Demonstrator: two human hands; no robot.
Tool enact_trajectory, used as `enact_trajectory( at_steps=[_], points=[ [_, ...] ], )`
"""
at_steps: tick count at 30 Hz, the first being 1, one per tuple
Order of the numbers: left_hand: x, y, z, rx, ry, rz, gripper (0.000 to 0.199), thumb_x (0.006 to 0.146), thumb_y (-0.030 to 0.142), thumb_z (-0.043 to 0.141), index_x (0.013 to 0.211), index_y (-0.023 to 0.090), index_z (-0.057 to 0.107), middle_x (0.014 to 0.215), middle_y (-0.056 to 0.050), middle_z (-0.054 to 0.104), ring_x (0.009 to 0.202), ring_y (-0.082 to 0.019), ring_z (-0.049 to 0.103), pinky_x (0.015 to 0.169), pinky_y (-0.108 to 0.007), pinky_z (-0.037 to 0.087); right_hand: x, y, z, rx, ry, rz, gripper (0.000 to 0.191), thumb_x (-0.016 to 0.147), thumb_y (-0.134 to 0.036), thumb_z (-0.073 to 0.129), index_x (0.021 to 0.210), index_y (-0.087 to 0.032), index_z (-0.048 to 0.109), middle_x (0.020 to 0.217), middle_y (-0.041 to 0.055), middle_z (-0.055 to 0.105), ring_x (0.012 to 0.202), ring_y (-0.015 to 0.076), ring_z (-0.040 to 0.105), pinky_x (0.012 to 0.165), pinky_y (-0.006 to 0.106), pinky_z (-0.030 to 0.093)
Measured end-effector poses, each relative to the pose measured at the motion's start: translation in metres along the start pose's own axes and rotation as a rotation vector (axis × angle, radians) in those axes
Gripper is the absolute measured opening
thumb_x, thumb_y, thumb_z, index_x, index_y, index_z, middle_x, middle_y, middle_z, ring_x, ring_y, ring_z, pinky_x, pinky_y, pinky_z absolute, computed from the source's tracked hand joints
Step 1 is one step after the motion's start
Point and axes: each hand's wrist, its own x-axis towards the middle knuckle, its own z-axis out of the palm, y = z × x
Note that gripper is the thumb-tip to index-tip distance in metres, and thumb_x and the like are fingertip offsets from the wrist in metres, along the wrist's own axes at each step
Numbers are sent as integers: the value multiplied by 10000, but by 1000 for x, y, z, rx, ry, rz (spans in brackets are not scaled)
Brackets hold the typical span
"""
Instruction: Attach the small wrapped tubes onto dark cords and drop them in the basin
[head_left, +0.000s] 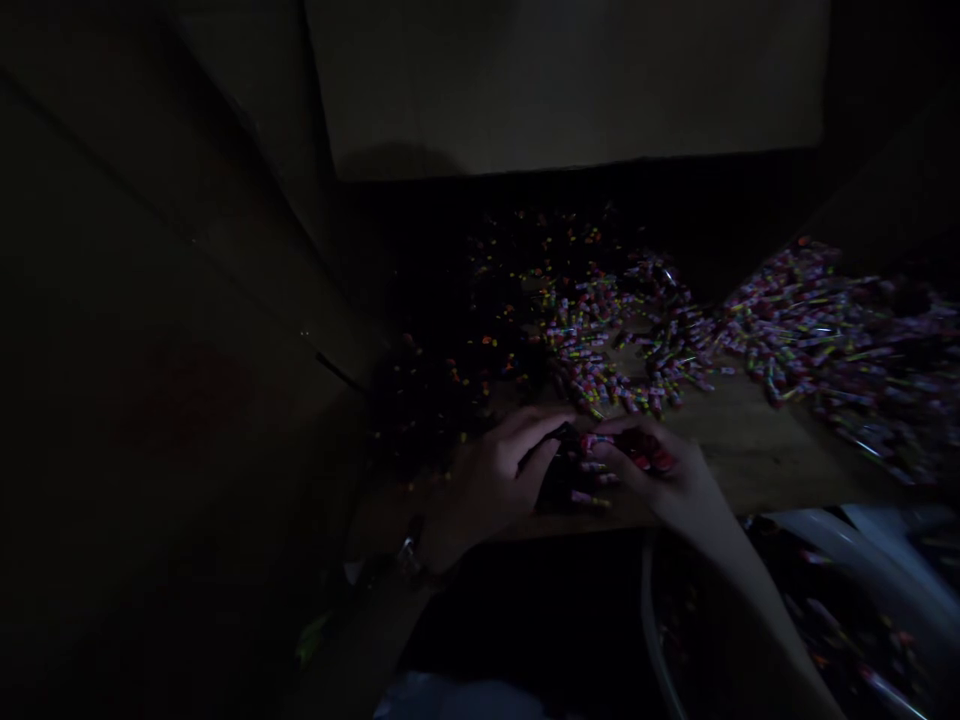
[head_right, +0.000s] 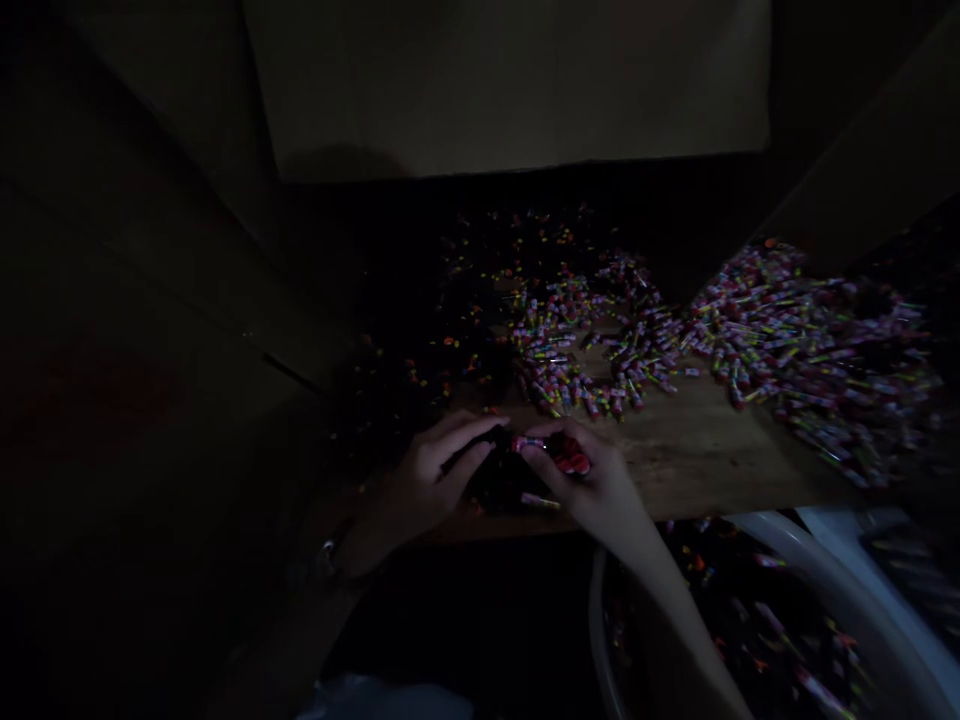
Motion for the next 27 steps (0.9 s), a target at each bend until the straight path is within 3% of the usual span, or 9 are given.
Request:
enact_trajectory(
  at_steps=[4,9,13,17,21,24,27],
  points=[
    [-1,-1,1,99,-11,66,354,905,145,447,1240,223,532,1188,-60,599,1111,-170,546,977,-330,437,0,2,0,3,-13,18,185,810,-360,632,905,-200,624,779,12,692,678,150,662,625,241,537],
    [-4,-6,3,204,-43,76,347,907,204,467,1249,218,521,1217,-65,592,1126,-184,542,976,-340,440,1,2,-1,-62,-12,-61,197,813,-358,621,919,-192,626,844,34,700,718,161,671,677,267,543],
    [-11,-9,8,387,-40,114,300,873,342,538,1130,196,588,1026,-63,663,936,-190,621,814,-317,496,-6,5,5,-64,-57,-59,192,807,-372,623,904,-208,644,876,36,710,766,173,674,666,260,540],
    [-14,-13,13,599,-179,202,246,881,376,502,966,186,632,789,-24,641,714,-148,614,642,-267,460,-18,21,17,-22,-61,48,206,802,-397,617,888,-212,645,861,36,711,773,179,676,679,265,536],
    [-4,-25,17,675,-359,241,300,862,450,530,923,174,632,863,-38,636,820,-171,596,747,-296,455,-20,42,18,-129,-56,120,267,799,-427,587,930,-201,643,843,57,715,772,204,674,673,289,526],
    [12,-41,17,665,-354,152,426,828,556,523,1027,192,619,1012,-61,636,1003,-219,544,883,-350,419,-15,51,6,-305,59,134,343,806,-461,547,1004,-195,637,891,76,713,762,215,664,675,311,513],
    [32,-58,19,748,-162,-130,396,917,476,399,1071,169,597,1038,-93,631,1008,-225,540,905,-364,399,-11,52,-5,-421,229,147,357,806,-501,540,952,-195,652,856,77,704,707,211,650,647,310,494]
  ],
)
